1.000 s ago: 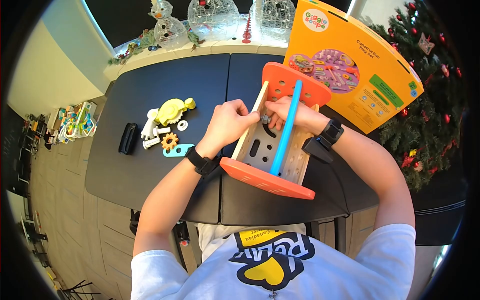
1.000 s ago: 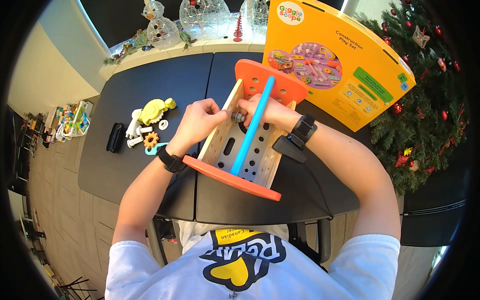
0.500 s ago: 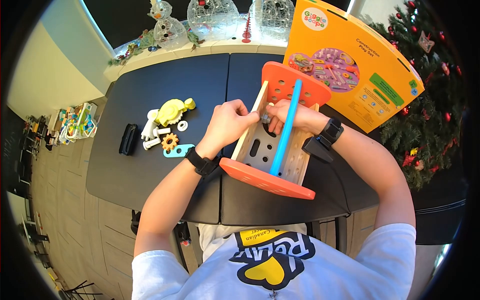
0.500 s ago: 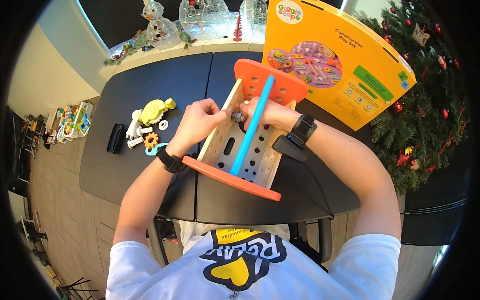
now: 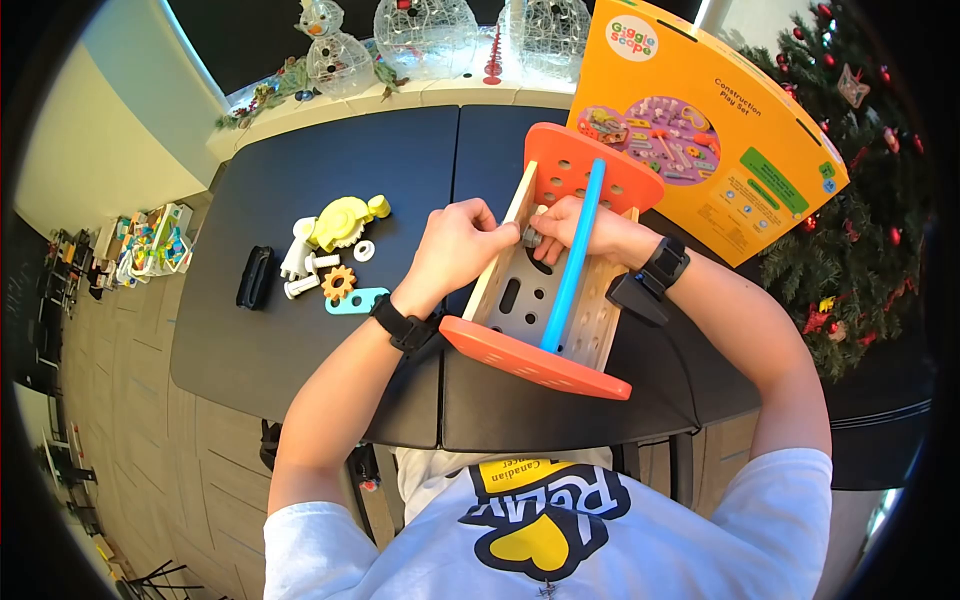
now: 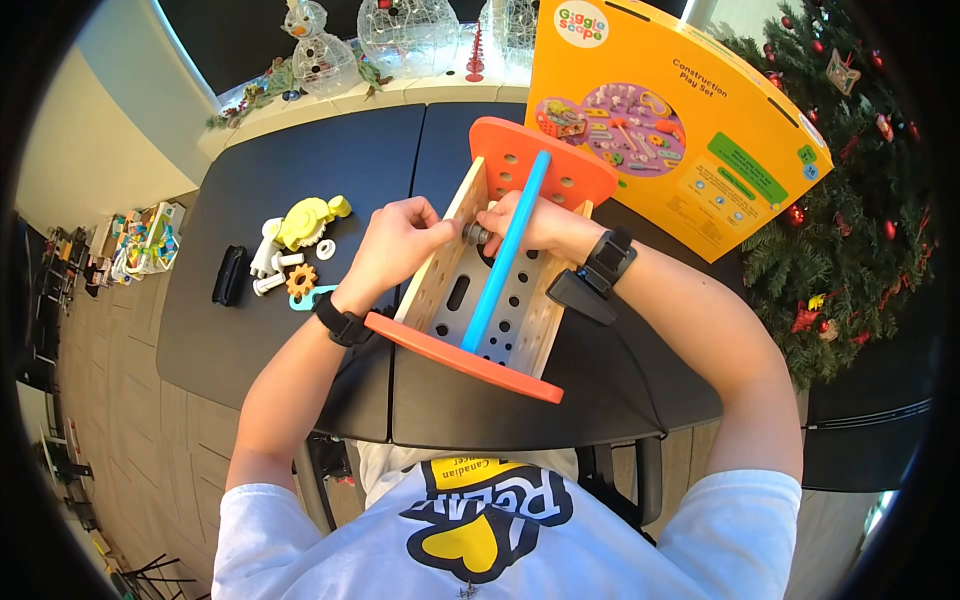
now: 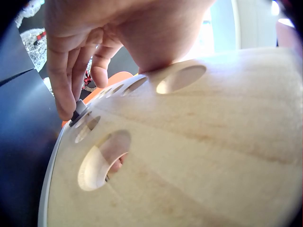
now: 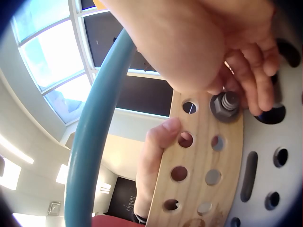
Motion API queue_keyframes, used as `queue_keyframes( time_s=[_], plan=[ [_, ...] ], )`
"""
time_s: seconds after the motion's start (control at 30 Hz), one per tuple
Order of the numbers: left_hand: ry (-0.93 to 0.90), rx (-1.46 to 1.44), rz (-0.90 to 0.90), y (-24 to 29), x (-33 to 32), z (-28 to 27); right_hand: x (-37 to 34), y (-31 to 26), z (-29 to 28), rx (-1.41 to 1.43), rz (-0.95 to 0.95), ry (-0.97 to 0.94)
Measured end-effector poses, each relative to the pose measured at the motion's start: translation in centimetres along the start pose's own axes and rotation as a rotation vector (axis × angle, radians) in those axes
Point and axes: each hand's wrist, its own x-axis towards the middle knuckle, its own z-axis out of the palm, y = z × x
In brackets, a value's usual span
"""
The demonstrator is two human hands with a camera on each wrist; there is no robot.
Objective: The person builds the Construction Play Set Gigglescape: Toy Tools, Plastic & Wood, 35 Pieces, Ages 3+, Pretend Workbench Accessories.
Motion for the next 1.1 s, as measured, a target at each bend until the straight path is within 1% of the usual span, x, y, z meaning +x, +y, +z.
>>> queue_keyframes(
  time_s=[0.13, 0.23, 0.33, 0.43, 0.53, 0.57, 0.67, 0.77, 0.87, 0.97, 1.07, 1.1],
  plan=[
    [0.004, -0.003, -0.003, 0.1, -0.1, 0.0, -0.1, -0.9, 0.1, 0.051, 0.130, 0.013],
    [0.003, 0.001, 0.006, 0.0, 0.0, 0.0, -0.8, -1.9, 0.2, 0.146, 0.118, 0.048],
    [0.000, -0.005, 0.006, 0.0, 0.0, 0.0, -1.0, -0.9, 0.4, 0.058, -0.027, 0.047],
    [-0.002, 0.005, -0.007, 0.1, 0.0, 0.0, -1.2, -0.9, 0.1, 0.040, -0.068, -0.015],
    [0.006, 0.001, -0.006, -0.3, 0.1, 0.2, -1.6, -1.5, 0.2, 0.043, -0.020, -0.036],
    [0.003, -0.001, -0.007, -0.3, 0.1, 0.2, -0.9, -0.8, 0.1, 0.003, -0.042, -0.071],
    [-0.003, -0.003, -0.012, -0.2, 0.1, 0.2, -0.2, -0.3, 0.2, 0.090, 0.064, -0.098],
    [-0.002, 0.000, -0.017, -0.1, 0.1, 0.2, -0.2, -0.8, 0.2, 0.094, 0.115, -0.073],
    [-0.001, 0.002, -0.010, -0.2, 0.1, 0.2, -0.4, -1.1, 0.1, 0.182, 0.079, -0.036],
    [0.000, 0.007, -0.002, -0.2, 0.1, 0.2, -0.8, -0.7, 1.1, 0.067, -0.060, 0.062],
    [0.001, 0.005, -0.003, -0.3, 0.1, 0.2, -0.7, -0.7, 0.7, 0.007, -0.055, 0.005],
    [0.002, 0.000, -0.003, -0.2, 0.1, 0.2, -0.5, -0.6, 0.6, 0.028, -0.027, -0.005]
  ],
)
